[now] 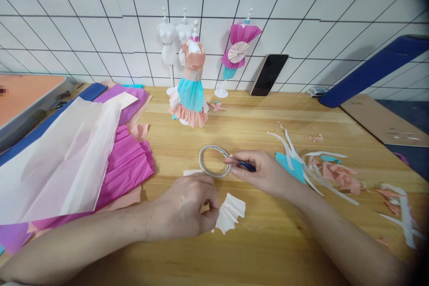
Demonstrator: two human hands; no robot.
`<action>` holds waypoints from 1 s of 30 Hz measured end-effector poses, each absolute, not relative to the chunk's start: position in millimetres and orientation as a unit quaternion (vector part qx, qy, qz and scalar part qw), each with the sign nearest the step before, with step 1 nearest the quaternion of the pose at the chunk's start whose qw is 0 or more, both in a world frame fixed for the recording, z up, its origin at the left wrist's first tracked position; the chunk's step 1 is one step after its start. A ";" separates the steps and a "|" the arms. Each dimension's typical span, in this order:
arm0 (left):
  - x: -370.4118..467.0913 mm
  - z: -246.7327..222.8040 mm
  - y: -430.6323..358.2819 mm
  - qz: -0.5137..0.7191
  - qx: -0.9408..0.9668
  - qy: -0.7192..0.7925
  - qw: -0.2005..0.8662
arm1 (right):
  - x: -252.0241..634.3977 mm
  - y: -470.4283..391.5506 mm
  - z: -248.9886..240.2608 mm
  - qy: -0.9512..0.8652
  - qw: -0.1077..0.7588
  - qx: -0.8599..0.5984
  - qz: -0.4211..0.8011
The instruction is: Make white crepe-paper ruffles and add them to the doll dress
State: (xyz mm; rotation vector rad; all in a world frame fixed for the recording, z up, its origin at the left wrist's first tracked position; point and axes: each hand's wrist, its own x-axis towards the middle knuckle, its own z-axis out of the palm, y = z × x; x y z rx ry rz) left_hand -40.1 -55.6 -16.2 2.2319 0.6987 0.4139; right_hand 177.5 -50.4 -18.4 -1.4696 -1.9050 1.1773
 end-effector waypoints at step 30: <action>-41.4 -9.1 -40.8 0.135 0.713 0.417 0.547 | 163.0 -80.1 6.4 -0.809 0.139 -0.381 0.425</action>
